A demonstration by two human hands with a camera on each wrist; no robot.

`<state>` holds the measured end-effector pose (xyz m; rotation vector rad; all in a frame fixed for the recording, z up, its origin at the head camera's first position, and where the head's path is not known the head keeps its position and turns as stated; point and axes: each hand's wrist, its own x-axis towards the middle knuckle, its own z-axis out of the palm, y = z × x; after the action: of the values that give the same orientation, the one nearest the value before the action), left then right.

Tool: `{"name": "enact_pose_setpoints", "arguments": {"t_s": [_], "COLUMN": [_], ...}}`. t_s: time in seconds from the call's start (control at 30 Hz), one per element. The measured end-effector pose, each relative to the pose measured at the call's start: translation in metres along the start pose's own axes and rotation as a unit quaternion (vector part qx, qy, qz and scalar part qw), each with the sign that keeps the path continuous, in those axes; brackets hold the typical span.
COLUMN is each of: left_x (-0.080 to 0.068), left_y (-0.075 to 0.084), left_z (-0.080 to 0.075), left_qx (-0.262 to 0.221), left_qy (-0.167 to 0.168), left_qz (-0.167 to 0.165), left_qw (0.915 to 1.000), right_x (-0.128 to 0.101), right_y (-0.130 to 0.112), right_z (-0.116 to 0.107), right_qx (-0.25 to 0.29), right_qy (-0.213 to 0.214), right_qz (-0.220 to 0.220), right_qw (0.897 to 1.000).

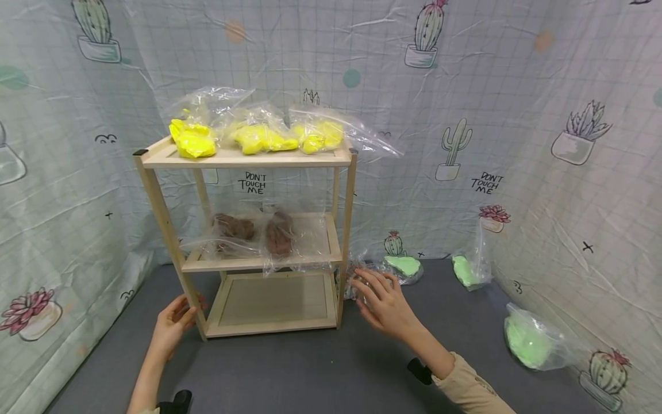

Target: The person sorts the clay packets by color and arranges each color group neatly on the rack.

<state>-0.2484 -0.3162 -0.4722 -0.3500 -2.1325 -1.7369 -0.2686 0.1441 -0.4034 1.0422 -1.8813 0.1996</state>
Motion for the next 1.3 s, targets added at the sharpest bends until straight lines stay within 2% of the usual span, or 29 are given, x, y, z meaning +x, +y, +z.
{"name": "enact_pose_setpoints", "arguments": {"t_s": [0.1, 0.33, 0.57, 0.67, 0.8, 0.9, 1.0, 1.03, 1.23, 1.3], "left_x": [-0.001, -0.004, -0.005, -0.005, -0.003, -0.004, -0.005, -0.005, -0.005, -0.005], "left_y": [0.001, 0.02, 0.022, 0.018, 0.012, 0.016, 0.019, 0.023, 0.022, 0.023], "left_z": [0.0, 0.007, 0.007, 0.006, 0.005, 0.006, 0.007, 0.008, 0.009, 0.009], "left_qx": [0.025, -0.012, 0.003, -0.017, -0.017, 0.004, -0.001, 0.001, 0.009, 0.01], "left_qy": [0.001, 0.018, 0.008, 0.006, 0.004, 0.009, 0.011, 0.013, 0.018, 0.018], "left_qz": [-0.008, 0.0, -0.003, 0.007, 0.014, 0.002, -0.001, -0.009, -0.01, -0.01], "left_qw": [0.9997, 0.9998, 1.0, 0.9998, 0.9998, 1.0, 0.9999, 0.9999, 0.9997, 0.9997], "right_x": [-0.013, -0.038, -0.061, -0.067, -0.072, -0.071, -0.07, -0.07, -0.073, -0.071], "right_y": [0.01, 0.034, 0.055, 0.063, 0.071, 0.075, 0.079, 0.08, 0.088, 0.09], "right_z": [0.004, 0.015, 0.032, 0.039, 0.05, 0.057, 0.064, 0.067, 0.087, 0.092], "right_qx": [-0.009, -0.033, -0.038, -0.041, -0.037, -0.032, -0.029, -0.028, -0.004, 0.012], "right_qy": [-0.012, -0.055, -0.098, -0.125, -0.162, -0.202, -0.23, -0.232, -0.204, -0.214], "right_qz": [0.004, 0.024, 0.057, 0.066, 0.082, 0.096, 0.101, 0.098, 0.083, 0.086], "right_qw": [1.0, 0.998, 0.993, 0.989, 0.983, 0.974, 0.967, 0.967, 0.976, 0.973]}}
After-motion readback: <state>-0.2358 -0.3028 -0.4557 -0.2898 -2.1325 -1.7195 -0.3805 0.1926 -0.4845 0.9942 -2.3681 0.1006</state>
